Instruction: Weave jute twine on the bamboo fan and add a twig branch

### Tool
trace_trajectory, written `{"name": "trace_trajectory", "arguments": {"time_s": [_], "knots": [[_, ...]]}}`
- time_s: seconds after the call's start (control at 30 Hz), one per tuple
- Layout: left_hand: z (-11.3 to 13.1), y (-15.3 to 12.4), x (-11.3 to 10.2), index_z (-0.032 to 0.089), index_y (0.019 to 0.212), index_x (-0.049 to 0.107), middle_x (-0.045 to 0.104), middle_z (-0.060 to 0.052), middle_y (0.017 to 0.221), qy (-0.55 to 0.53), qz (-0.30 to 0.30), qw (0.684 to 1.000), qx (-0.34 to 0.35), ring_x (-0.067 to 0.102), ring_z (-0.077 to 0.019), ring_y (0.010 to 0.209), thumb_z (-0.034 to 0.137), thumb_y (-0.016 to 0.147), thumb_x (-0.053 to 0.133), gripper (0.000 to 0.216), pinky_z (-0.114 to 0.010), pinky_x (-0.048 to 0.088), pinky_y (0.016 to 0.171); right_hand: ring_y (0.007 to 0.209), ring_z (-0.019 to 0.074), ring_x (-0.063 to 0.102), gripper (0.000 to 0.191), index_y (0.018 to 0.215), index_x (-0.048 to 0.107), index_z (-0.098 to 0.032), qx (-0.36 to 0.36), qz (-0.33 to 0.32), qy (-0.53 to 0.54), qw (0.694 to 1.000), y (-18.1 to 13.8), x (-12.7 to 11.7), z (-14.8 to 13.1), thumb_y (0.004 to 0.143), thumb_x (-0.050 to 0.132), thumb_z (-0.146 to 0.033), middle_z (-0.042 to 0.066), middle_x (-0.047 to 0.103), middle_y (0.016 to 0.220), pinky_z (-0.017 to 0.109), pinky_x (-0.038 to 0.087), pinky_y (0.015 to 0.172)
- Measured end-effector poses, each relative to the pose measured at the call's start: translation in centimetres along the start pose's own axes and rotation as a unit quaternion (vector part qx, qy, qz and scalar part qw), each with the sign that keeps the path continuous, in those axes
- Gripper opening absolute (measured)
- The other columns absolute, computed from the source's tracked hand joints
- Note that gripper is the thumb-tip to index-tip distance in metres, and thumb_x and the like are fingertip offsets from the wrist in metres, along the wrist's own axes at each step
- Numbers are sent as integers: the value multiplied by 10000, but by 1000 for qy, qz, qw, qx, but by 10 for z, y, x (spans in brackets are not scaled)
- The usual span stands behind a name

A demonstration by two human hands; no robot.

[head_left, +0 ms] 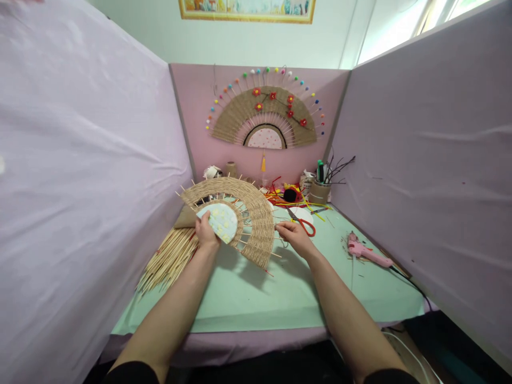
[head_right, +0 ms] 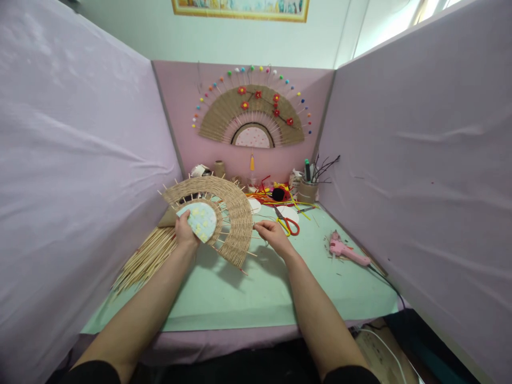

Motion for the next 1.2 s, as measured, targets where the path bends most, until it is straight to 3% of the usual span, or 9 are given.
{"name": "trace_trajectory", "arguments": {"time_s": [0.17,0.27,0.33,0.43,0.57,0.67,0.8,0.93,1.2], "knots": [[-7,1,1,182,951,590,681,-20,871,-10,-19,999,-32,670,-174,817,211,712,622,243,-317,528,788,518,82,418,281,862,704,-189,10,9,12,1000,-1,3,-1,747,625,-433,-10,600,680,218,323,487],[-11,-2,6,159,981,610,707,-49,885,-17,-66,991,-115,678,-174,838,222,776,586,216,-308,521,824,726,152,576,256,848,711,-197,-19,22,1,1000,-1,2,-8,742,625,-415,27,684,839,266,445,648],[-13,-8,10,138,988,624,720,-69,883,-21,-118,975,-186,684,-175,821,198,801,563,205,-305,522,835,853,189,607,262,846,710,-196,-34,37,-3,999,0,-1,-9,740,620,-417,42,699,904,304,466,761],[-16,-19,13,138,1038,624,731,-73,863,3,-199,939,-280,695,-189,790,129,781,579,261,-325,534,833,882,195,613,289,867,703,-193,-40,63,0,997,2,-7,-7,731,620,-435,54,700,944,320,469,798],[-20,-32,10,146,1136,585,733,-81,884,53,-282,887,-361,703,-202,785,79,771,583,371,-333,557,788,760,152,584,312,895,702,-188,-20,68,10,997,3,-12,-1,727,635,-443,42,684,883,263,452,653],[-18,-33,10,138,1122,583,731,-73,883,45,-284,890,-354,702,-188,775,53,772,567,360,-303,569,744,561,93,456,358,939,699,-180,8,68,33,997,4,-14,6,729,639,-463,4,618,724,221,346,500],[-14,-29,12,152,1064,595,730,-43,838,24,-258,907,-332,695,-161,708,35,774,548,317,-268,575,667,495,71,339,398,1016,675,-172,-7,66,86,994,7,-13,10,739,637,-454,-45,469,586,217,282,473],[-13,-27,13,159,1049,593,727,-36,826,11,-254,911,-326,692,-156,695,46,780,551,295,-259,574,641,526,87,377,414,1066,663,-158,-30,73,38,996,7,-14,7,769,589,-437,-41,436,583,221,304,489],[-17,-31,16,166,1091,591,727,-38,871,-1,-260,914,-312,693,-154,747,53,777,572,335,-262,572,705,601,137,521,357,1000,690,-159,-27,42,-131,990,-11,-18,0,816,514,-409,11,572,639,258,420,568]]}}
Point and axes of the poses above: each hand's wrist, its own y-axis towards the middle knuckle, its own x-axis out of the palm, z = x × y, the point moved 4 cm from there along y, towards the middle knuckle
